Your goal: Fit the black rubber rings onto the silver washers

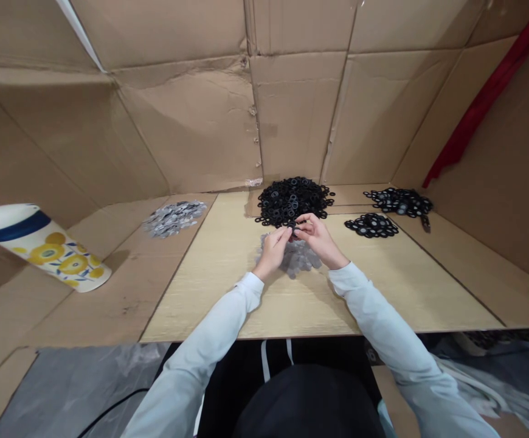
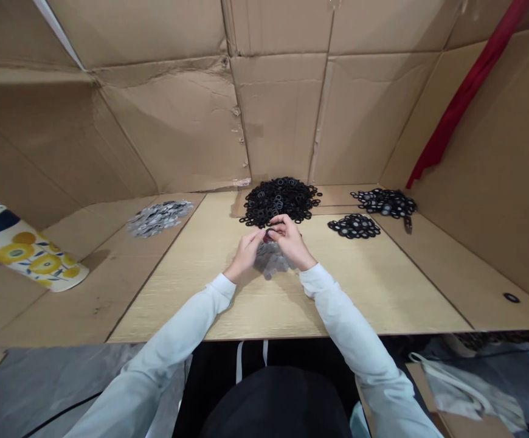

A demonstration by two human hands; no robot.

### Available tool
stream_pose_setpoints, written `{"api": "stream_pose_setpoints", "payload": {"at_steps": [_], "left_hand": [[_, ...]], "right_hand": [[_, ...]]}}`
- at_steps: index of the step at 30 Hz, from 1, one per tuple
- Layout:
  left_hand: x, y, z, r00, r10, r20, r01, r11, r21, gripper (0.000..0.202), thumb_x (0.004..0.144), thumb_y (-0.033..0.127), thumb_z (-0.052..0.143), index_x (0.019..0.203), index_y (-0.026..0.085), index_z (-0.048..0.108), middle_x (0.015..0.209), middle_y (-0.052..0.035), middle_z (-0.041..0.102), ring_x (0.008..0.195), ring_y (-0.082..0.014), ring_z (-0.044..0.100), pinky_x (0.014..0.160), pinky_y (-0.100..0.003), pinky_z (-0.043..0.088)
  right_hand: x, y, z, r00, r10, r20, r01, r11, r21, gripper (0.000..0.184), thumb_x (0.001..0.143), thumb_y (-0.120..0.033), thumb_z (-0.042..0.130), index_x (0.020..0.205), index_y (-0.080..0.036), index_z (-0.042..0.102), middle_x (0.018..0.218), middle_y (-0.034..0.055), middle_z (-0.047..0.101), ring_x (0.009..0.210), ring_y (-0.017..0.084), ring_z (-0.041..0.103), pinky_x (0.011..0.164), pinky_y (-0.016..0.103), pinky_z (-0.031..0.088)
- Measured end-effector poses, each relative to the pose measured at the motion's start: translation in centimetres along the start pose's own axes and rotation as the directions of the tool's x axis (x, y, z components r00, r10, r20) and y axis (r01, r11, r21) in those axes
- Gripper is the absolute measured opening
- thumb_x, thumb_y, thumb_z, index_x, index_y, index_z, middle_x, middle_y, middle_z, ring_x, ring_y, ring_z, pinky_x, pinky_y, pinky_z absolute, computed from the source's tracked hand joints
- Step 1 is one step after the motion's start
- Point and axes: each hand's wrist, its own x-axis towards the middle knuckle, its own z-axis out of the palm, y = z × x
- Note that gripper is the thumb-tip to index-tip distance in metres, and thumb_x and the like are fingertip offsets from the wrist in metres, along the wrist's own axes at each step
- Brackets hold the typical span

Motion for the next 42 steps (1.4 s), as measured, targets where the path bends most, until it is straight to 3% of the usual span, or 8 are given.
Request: {"api": "stream_pose_setpoints", "payload": {"at_steps": [12,20,24,28,35,42], "left_hand": [[0.5,-0.1,-0.3,0.996,0.067,-0.054,-0.062,0.993,0.098,0.039,0.087,0.046,0.036,0.059,0.018,0.039,0.066,-0.0001,0.042,0.068,-0.0128,0.043,0.064,-0.025,0.033],[0.4,0.0,-0.5,0.992,0.122,0.023,-0.124,0.975,0.182,0.038,0.089,0.045,0.032,0.062,0.018,0.041,0.067,-0.0018,0.044,0.07,-0.0147,0.044,0.066,-0.028,0.035],[0.3,0.1,-0.7,0.986,0.157,0.063,-0.166,0.964,0.207,0.039,0.088,0.045,0.033,0.061,0.019,0.041,0.067,-0.0024,0.045,0.071,-0.0156,0.044,0.068,-0.029,0.036],[0.3,0.3,-0.7,0.987,0.144,0.065,-0.155,0.963,0.219,0.039,0.088,0.046,0.033,0.062,0.019,0.043,0.068,-0.0025,0.046,0.072,-0.0155,0.044,0.069,-0.029,0.036],[0.4,0.2,-0.7,0.994,0.103,-0.026,-0.096,0.974,0.207,0.037,0.089,0.042,0.033,0.062,0.018,0.043,0.068,-0.0014,0.045,0.071,-0.0142,0.045,0.068,-0.027,0.035],[0.5,0.1,-0.7,0.997,0.07,-0.042,-0.062,0.984,0.169,0.036,0.087,0.043,0.037,0.062,0.018,0.045,0.067,-0.0012,0.046,0.072,-0.0137,0.045,0.067,-0.027,0.035]], "right_hand": [[0.0,-0.4,-0.2,0.999,0.027,0.024,-0.027,1.0,-0.014,0.037,0.053,-0.024,0.073,0.08,-0.02,0.049,0.064,-0.0047,0.056,0.066,0.012,0.055,0.071,0.03,0.046],[0.0,0.0,-0.6,0.994,0.093,0.058,-0.096,0.994,0.054,0.044,0.05,-0.024,0.074,0.085,-0.021,0.047,0.06,-0.0077,0.056,0.059,0.01,0.055,0.065,0.027,0.046],[0.2,0.2,-0.7,0.997,0.073,0.015,-0.073,0.996,0.044,0.042,0.05,-0.024,0.075,0.082,-0.02,0.047,0.06,-0.0065,0.059,0.06,0.01,0.057,0.067,0.028,0.047],[0.3,0.0,-0.9,0.997,0.054,-0.049,-0.053,0.998,0.018,0.046,0.045,-0.026,0.078,0.08,-0.02,0.049,0.062,-0.0043,0.062,0.061,0.013,0.06,0.069,0.032,0.049],[0.2,-1.2,-1.1,0.982,0.188,0.023,-0.189,0.958,0.217,0.038,0.055,-0.042,0.075,0.078,-0.017,0.058,0.065,0.0008,0.065,0.06,0.013,0.061,0.067,0.03,0.052],[0.0,-0.8,-1.1,0.976,0.215,0.036,-0.218,0.95,0.222,0.039,0.047,-0.026,0.082,0.08,-0.017,0.062,0.064,0.0011,0.066,0.059,0.013,0.062,0.069,0.032,0.054]]}}
